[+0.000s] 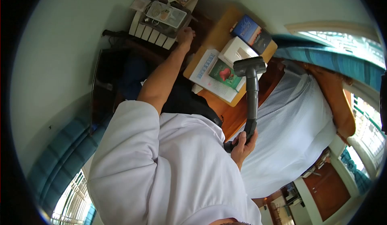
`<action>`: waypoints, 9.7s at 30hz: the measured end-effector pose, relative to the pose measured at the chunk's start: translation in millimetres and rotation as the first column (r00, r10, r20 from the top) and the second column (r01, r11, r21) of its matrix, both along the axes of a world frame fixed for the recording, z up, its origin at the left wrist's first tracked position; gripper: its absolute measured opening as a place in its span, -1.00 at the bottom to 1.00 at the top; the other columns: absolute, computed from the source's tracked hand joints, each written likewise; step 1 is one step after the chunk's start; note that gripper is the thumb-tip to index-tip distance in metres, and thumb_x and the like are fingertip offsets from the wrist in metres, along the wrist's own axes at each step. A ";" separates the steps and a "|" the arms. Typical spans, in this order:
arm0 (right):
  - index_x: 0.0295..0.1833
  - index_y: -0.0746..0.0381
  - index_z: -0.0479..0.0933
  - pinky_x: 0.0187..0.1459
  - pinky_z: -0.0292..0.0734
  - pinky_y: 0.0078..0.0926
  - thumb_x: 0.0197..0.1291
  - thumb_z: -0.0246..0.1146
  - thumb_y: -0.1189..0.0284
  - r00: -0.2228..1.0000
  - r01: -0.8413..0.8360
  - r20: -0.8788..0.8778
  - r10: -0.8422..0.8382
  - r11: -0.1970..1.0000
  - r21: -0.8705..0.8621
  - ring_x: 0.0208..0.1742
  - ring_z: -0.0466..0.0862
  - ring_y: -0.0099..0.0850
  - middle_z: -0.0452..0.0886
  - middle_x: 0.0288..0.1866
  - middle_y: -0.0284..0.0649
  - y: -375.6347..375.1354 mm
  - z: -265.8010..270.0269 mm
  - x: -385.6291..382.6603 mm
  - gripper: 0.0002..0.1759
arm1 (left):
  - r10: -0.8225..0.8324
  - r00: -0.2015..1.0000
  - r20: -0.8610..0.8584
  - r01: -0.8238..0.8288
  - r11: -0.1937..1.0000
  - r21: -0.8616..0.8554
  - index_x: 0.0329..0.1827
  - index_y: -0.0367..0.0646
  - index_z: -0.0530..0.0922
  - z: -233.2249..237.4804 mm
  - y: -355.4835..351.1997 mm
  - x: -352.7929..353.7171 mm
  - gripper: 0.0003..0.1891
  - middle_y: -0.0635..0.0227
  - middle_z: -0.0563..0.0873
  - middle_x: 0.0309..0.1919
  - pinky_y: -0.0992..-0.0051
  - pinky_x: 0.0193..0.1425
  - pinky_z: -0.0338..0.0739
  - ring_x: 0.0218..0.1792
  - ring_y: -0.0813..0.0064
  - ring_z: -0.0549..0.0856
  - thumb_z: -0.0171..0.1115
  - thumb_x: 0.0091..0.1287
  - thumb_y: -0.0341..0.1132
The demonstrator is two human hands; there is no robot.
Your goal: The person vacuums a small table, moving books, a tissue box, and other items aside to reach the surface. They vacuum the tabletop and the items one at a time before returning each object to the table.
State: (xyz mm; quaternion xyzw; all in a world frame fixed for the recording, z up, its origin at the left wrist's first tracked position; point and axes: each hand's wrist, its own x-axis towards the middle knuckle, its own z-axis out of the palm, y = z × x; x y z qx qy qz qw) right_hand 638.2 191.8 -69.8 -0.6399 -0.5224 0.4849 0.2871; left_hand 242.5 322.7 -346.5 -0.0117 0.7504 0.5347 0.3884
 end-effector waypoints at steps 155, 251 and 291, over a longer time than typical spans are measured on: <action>0.38 0.37 0.48 -0.26 0.49 -0.50 0.36 0.33 0.30 0.877 -0.123 0.422 0.229 0.957 -0.264 -0.40 0.55 -0.52 0.64 -0.35 -0.26 136.4 93.2 -186.7 -0.43 | 0.241 0.842 0.482 -0.443 0.819 0.365 0.37 -0.40 0.51 -118.6 127.4 -276.6 -0.34 0.04 0.64 0.28 0.08 0.21 0.73 0.15 0.08 0.71 0.63 0.23 -0.45; -0.04 0.21 0.50 -0.54 0.44 -0.56 0.55 0.24 0.13 0.853 -0.425 0.193 0.484 0.861 -0.279 -0.59 0.53 -0.58 0.52 -0.50 -0.34 280.6 -63.5 -422.6 -0.67 | 0.415 0.898 -0.146 -0.418 0.701 -0.577 0.35 -0.39 0.41 -132.6 -96.1 -135.0 -0.40 -0.09 0.58 0.26 0.03 0.37 0.53 0.32 -0.04 0.59 0.45 0.36 -0.27; 0.01 0.23 0.51 -0.58 0.33 -0.64 0.57 0.21 0.20 0.900 -0.386 0.070 0.431 0.860 -0.334 -0.62 0.46 -0.62 0.47 -0.51 -0.39 261.7 -34.0 -356.7 -0.72 | 0.415 0.894 0.169 -0.448 0.826 0.341 0.48 -0.29 0.34 -113.2 69.8 -109.2 -0.44 0.15 0.69 0.22 0.37 0.27 0.57 0.17 0.39 0.67 0.29 0.43 -0.51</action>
